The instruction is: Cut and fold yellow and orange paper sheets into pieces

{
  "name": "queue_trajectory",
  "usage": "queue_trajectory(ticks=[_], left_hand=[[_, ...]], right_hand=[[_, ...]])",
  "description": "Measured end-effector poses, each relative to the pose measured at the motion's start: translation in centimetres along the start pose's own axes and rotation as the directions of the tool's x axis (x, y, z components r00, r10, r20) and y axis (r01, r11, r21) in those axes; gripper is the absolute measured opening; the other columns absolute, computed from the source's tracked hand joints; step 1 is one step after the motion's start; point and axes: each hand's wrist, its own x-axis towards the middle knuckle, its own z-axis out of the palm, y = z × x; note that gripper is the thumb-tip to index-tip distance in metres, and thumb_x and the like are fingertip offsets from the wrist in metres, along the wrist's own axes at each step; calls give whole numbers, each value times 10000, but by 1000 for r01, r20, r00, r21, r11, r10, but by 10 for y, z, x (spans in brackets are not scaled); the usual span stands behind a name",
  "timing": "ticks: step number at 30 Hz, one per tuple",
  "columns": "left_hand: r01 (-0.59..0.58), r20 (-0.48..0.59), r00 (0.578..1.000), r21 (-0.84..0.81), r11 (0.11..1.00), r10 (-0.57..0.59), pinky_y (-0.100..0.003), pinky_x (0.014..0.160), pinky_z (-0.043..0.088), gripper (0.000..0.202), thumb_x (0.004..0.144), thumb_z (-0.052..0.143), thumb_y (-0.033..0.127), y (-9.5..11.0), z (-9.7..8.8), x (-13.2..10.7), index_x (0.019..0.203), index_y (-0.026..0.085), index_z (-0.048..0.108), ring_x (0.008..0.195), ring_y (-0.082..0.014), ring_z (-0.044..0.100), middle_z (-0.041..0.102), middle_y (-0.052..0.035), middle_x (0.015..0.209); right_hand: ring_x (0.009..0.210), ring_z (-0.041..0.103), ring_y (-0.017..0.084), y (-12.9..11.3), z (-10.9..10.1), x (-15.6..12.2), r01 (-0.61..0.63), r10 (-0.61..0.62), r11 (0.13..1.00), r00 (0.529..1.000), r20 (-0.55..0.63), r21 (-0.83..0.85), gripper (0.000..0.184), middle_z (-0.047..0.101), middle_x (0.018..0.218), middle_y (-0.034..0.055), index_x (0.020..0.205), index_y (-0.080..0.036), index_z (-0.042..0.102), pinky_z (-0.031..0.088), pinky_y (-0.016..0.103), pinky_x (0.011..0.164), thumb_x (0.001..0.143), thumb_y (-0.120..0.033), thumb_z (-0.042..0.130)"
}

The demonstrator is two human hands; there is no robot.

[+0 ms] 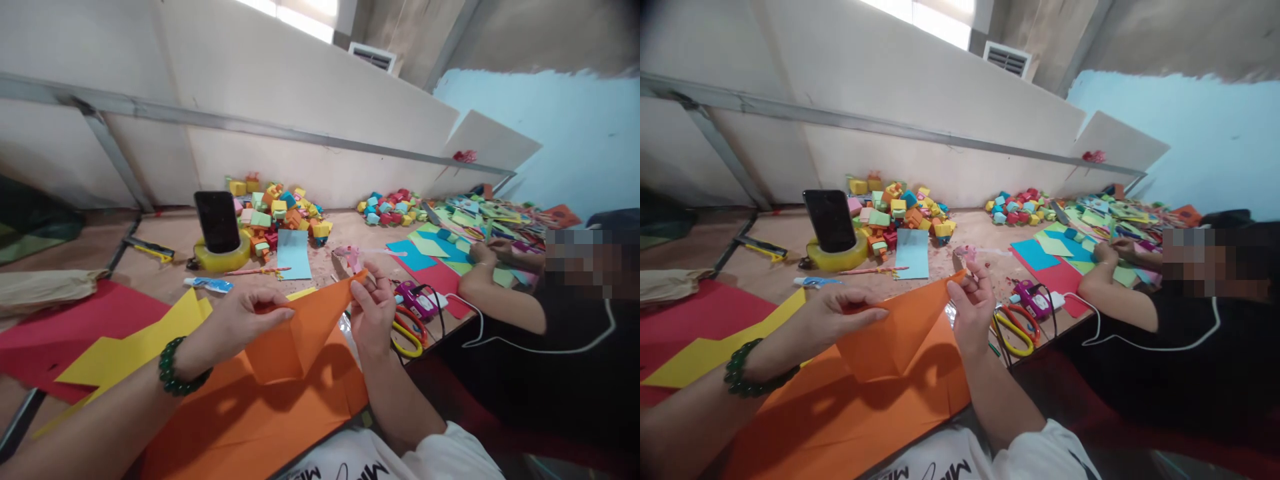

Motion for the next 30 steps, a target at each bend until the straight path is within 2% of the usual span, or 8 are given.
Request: queue_trajectory(ticks=[7, 12, 19, 24, 27, 30], left_hand=[[25, 73, 997, 7, 1000, -26, -173, 453, 363, 306, 743, 647, 411, -6, -5, 5, 575, 158, 612, 526, -94, 447, 551, 15, 557], [89, 123, 989, -17, 996, -86, -178, 456, 371, 295, 727, 647, 421, -9, -6, 6, 595, 157, 628, 514, -98, 455, 568, 10, 547], [19, 90, 996, 28, 999, -22, -181, 486, 403, 276, 734, 657, 386, -15, -13, 10, 572, 161, 654, 579, -117, 517, 622, -4, 610], [79, 132, 988, -14, 997, -76, -208, 540, 459, 279, 731, 672, 426, -24, -14, 11, 661, 159, 711, 646, -152, 587, 705, -44, 712], [23, 104, 994, -11, 1000, -22, -219, 601, 480, 250, 720, 679, 399, -22, -14, 12, 631, 167, 698, 688, -156, 596, 701, -34, 725], [-2, 54, 999, -7, 1000, 2, -204, 575, 454, 245, 719, 670, 374, -18, -15, 12, 585, 168, 668, 644, -133, 556, 658, -9, 662]], right_hand=[[586, 529, 82, 0, -2, 3, -16, 16, 1000, 1000, 11, 10, 445, 550, 647, -69, 1033, -209, 617, 454, 217, 601, 621, -289, 765], [603, 547, 82, -2, -2, 4, -40, 40, 999, 999, -8, 2, 501, 588, 665, -66, 1048, -201, 612, 467, 221, 625, 582, -256, 786], [591, 550, 87, 1, -3, 3, 27, -26, 996, 1000, 8, -84, 529, 584, 634, -82, 1093, -205, 592, 464, 228, 613, 599, -225, 780], [607, 585, 90, 3, -6, 6, -20, 22, 997, 999, 32, -69, 481, 640, 675, -59, 1055, -205, 604, 487, 233, 625, 605, -231, 771], [619, 607, 95, 4, -7, 8, -37, 39, 998, 999, 30, -57, 499, 660, 681, -52, 1059, -197, 605, 495, 235, 637, 596, -229, 788], [615, 607, 86, 4, -6, 7, 0, 1, 999, 1000, 20, -48, 506, 655, 657, -64, 1057, -192, 604, 495, 225, 644, 590, -205, 800]])
